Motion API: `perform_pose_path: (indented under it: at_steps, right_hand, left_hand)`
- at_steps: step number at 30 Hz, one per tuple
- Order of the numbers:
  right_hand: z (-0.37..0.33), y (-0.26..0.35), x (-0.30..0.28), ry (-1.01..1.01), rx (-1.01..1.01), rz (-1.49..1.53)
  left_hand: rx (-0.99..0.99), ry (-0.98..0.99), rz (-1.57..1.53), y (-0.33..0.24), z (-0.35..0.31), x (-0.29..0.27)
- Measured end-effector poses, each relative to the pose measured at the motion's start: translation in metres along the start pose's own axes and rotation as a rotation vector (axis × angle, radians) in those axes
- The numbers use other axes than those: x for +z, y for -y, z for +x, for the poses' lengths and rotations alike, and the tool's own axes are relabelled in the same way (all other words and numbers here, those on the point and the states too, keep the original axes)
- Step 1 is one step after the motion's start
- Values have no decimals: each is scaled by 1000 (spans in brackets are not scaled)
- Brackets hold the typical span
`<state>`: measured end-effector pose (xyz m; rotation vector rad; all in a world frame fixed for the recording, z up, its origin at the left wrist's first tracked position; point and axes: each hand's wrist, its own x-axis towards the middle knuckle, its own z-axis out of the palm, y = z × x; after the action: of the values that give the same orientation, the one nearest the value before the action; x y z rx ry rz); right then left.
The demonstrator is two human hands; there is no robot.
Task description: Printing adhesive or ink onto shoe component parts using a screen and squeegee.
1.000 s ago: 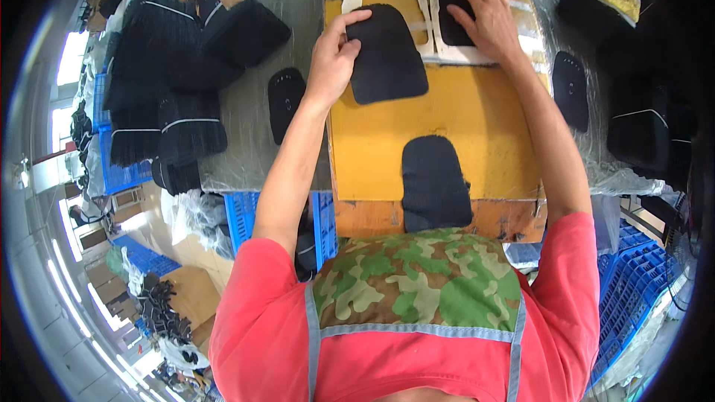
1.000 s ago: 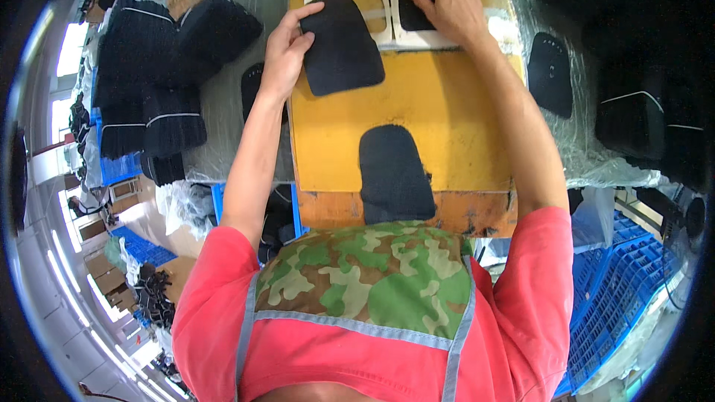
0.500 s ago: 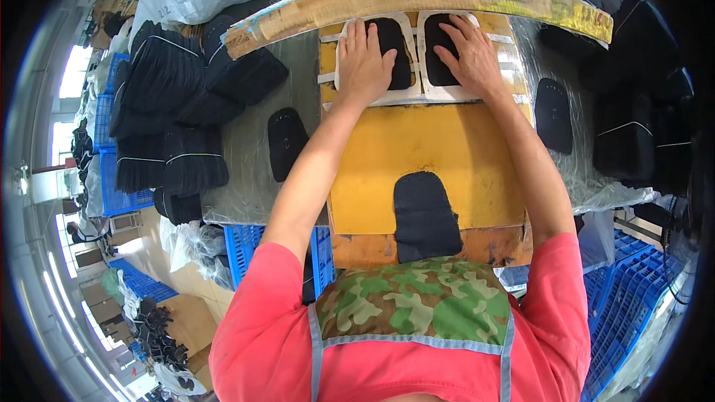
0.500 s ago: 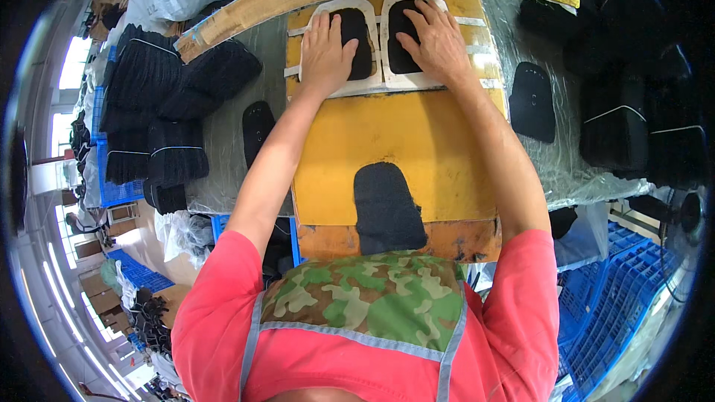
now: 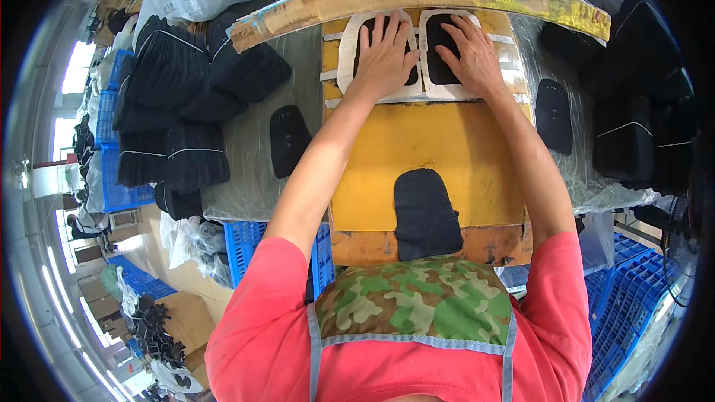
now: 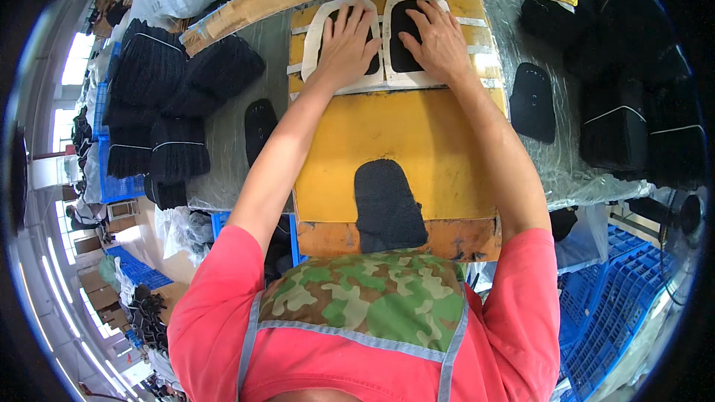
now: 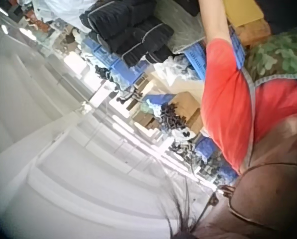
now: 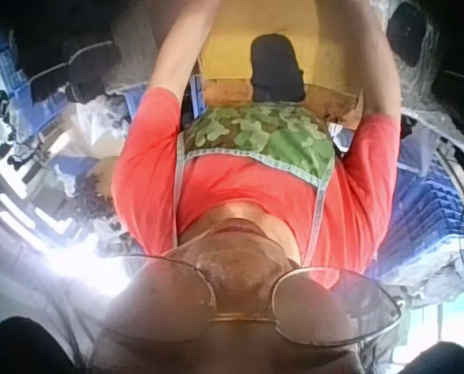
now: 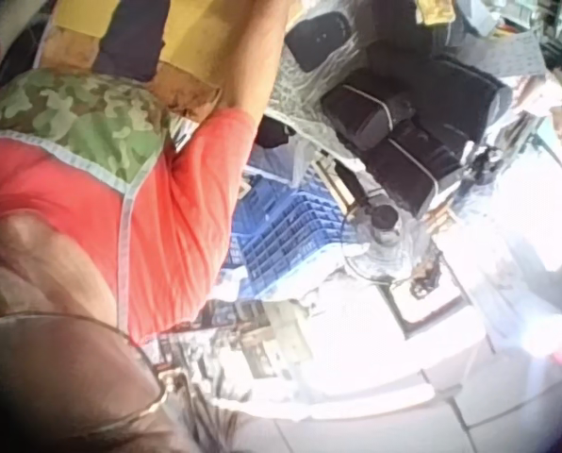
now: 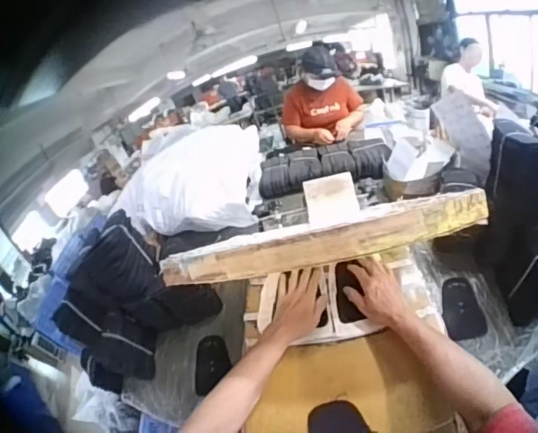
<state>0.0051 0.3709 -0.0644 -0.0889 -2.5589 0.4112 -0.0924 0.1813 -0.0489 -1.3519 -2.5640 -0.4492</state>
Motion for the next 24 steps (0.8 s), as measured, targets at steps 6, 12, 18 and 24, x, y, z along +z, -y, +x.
perform_pose_path:
  at_steps: [6, 12, 18, 24]
  right_hand:
    - [-1, -6, -1, 56, -3, -19]
    - [-2, -2, -6, 89, -81, -34]
    - [-4, -3, -10, 105, -43, -44]
    - [-5, -5, -14, 62, -30, 15]
  left_hand:
    - [-35, 89, -44, 8, 2, 5]
    - [-39, 84, 11, 19, -17, -4]
    - [-4, 165, -15, -2, -32, -11]
    - [-9, 183, -80, -1, -32, -12]
